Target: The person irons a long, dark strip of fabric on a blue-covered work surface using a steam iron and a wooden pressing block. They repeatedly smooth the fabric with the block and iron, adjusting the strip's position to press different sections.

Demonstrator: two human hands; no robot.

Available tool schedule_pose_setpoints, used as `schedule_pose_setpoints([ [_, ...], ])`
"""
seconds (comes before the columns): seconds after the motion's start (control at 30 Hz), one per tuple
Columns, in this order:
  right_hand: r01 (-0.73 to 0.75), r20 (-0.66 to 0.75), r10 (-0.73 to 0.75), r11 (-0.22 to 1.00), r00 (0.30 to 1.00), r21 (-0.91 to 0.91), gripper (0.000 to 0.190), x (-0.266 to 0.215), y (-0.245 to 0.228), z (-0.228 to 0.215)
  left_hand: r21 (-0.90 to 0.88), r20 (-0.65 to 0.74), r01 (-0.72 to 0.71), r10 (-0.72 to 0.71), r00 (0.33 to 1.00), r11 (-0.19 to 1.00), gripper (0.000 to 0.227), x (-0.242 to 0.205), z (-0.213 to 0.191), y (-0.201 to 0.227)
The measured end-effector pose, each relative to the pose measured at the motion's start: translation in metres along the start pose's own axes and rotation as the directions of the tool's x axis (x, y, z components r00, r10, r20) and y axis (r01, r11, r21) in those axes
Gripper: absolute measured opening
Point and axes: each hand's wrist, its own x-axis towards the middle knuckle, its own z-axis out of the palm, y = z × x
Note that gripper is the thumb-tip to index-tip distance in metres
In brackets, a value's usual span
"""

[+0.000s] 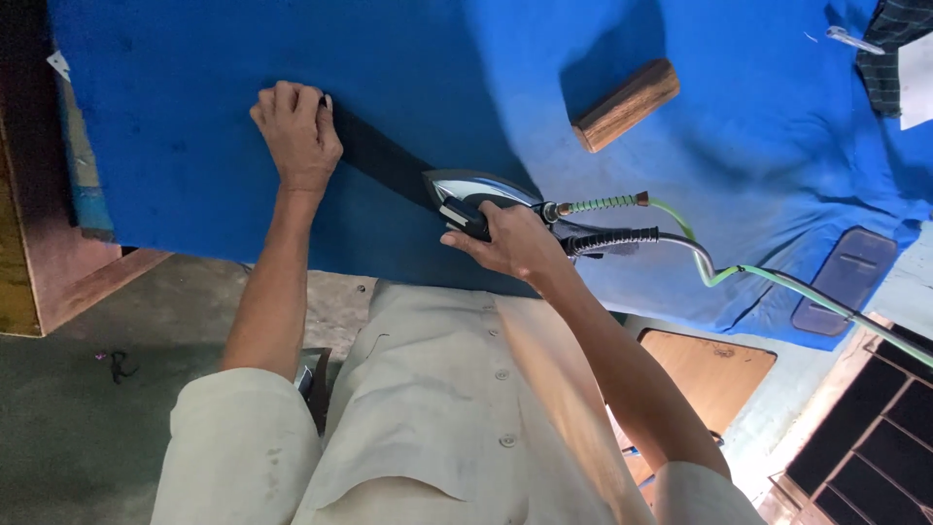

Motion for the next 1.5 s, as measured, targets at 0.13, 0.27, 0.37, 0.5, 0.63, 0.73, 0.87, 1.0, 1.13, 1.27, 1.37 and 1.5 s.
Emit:
schedule_pose_setpoints([
  [0.13,0.062,-0.069,-0.060,0.998,0.996,0.022,0.073,0.000,0.004,0.005,0.049,0.004,-0.050,0.050,0.999,0.998,0.023,0.002,-0.004,-0.001],
  [0.27,0.070,-0.136,-0.064,0.997,0.989,0.035,0.076,0.007,0.004,0.010,0.027,-0.035,-0.080,0.081,0.996,0.996,0.025,-0.001,0.002,-0.007],
  [0.37,0.092,-0.228,-0.077,0.994,0.971,0.054,0.074,0.013,0.000,0.012,0.054,0.006,-0.066,0.066,0.998,0.996,0.032,-0.003,0.006,-0.010],
  [0.5,-0.042,-0.210,0.076,0.986,0.975,0.163,0.082,0.019,-0.022,0.000,0.072,0.005,-0.089,0.089,0.996,0.993,0.017,-0.006,0.009,-0.016],
  [0.63,0.129,-0.041,-0.153,0.926,0.987,-0.355,0.056,0.036,-0.012,0.025,0.028,-0.006,-0.072,0.072,0.997,0.997,0.017,-0.004,0.004,-0.010],
  [0.73,0.169,0.000,-0.188,0.882,0.982,-0.439,0.075,0.037,-0.011,0.033,0.024,0.014,-0.055,0.054,0.998,0.998,0.015,-0.006,0.005,-0.012],
  [0.87,-0.179,-0.123,0.211,0.957,0.970,0.229,0.074,0.010,-0.039,0.007,0.051,0.004,-0.053,0.053,0.999,0.997,0.011,-0.005,0.005,-0.011],
  [1.0,-0.158,-0.092,0.187,0.954,0.978,0.255,0.071,0.000,-0.036,0.012,0.044,-0.006,-0.064,0.064,0.998,0.997,0.013,-0.006,0.006,-0.012],
  [1.13,-0.162,-0.037,0.179,0.945,0.983,0.284,0.073,0.001,-0.037,-0.003,0.034,-0.021,-0.064,0.065,0.998,0.997,0.024,-0.003,0.002,-0.006],
  [1.27,-0.212,-0.068,0.248,0.917,0.966,0.337,0.094,0.020,-0.037,-0.022,0.082,-0.053,-0.113,0.117,0.992,0.990,0.023,-0.004,0.004,-0.011],
  [1.37,-0.201,-0.169,0.296,0.882,0.940,0.426,0.094,0.023,-0.037,-0.023,0.083,-0.039,-0.071,0.075,0.996,0.994,0.016,-0.003,0.004,-0.011],
  [1.5,-0.207,0.032,0.206,0.938,0.978,0.278,0.085,0.005,-0.039,-0.010,0.021,-0.033,-0.058,0.059,0.998,0.998,0.022,0.002,0.001,-0.002],
])
